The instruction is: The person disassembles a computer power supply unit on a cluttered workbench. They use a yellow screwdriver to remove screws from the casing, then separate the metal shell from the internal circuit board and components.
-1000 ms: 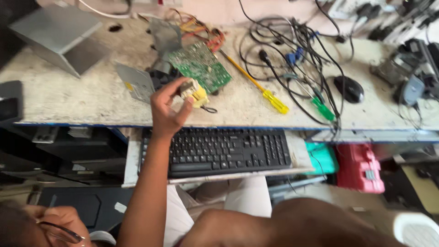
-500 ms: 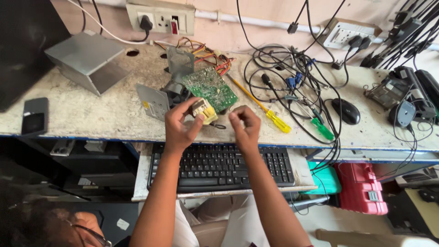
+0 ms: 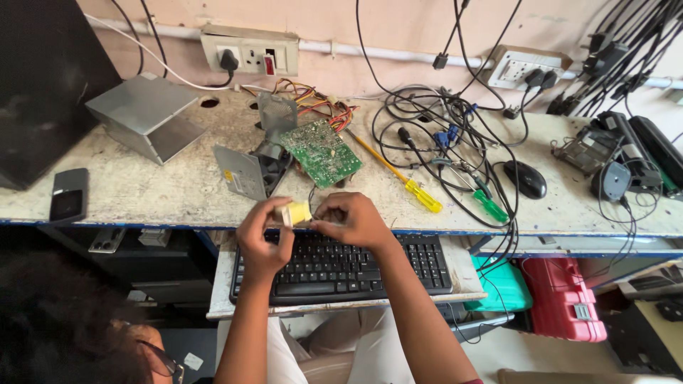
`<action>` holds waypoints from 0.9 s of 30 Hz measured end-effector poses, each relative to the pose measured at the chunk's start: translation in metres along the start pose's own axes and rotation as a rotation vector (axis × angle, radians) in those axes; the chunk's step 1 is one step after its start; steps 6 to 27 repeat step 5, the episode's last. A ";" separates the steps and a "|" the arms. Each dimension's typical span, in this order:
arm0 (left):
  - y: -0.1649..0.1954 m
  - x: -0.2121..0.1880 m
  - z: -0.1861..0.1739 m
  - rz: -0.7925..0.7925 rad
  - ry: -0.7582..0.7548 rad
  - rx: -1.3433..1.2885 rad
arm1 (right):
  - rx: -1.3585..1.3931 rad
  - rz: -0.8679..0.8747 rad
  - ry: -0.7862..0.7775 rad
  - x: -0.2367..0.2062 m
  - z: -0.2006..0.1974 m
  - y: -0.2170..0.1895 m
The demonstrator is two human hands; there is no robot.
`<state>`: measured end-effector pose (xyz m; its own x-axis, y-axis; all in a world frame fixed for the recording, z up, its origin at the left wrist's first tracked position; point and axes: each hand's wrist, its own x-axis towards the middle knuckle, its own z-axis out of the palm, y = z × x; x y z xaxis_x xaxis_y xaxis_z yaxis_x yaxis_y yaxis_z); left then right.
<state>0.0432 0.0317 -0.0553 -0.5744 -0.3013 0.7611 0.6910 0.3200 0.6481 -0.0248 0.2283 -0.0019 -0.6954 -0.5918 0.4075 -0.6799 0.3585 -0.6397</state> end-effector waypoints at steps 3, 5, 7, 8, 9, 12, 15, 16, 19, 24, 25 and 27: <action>0.006 -0.007 -0.011 0.077 -0.077 0.112 | -0.050 -0.027 -0.005 0.001 0.005 0.006; 0.008 -0.008 -0.015 0.102 -0.107 0.143 | -0.022 0.029 -0.019 0.000 0.008 0.011; 0.008 -0.008 -0.015 0.102 -0.107 0.143 | -0.022 0.029 -0.019 0.000 0.008 0.011; 0.008 -0.008 -0.015 0.102 -0.107 0.143 | -0.022 0.029 -0.019 0.000 0.008 0.011; 0.008 -0.008 -0.015 0.102 -0.107 0.143 | -0.022 0.029 -0.019 0.000 0.008 0.011; 0.008 -0.008 -0.015 0.102 -0.107 0.143 | -0.022 0.029 -0.019 0.000 0.008 0.011; 0.008 -0.008 -0.015 0.102 -0.107 0.143 | -0.022 0.029 -0.019 0.000 0.008 0.011; 0.008 -0.008 -0.015 0.102 -0.107 0.143 | -0.022 0.029 -0.019 0.000 0.008 0.011; 0.008 -0.008 -0.015 0.102 -0.107 0.143 | -0.022 0.029 -0.019 0.000 0.008 0.011; 0.008 -0.008 -0.015 0.102 -0.107 0.143 | -0.022 0.029 -0.019 0.000 0.008 0.011; 0.008 -0.008 -0.015 0.102 -0.107 0.143 | -0.022 0.029 -0.019 0.000 0.008 0.011; 0.008 -0.008 -0.015 0.102 -0.107 0.143 | -0.022 0.029 -0.019 0.000 0.008 0.011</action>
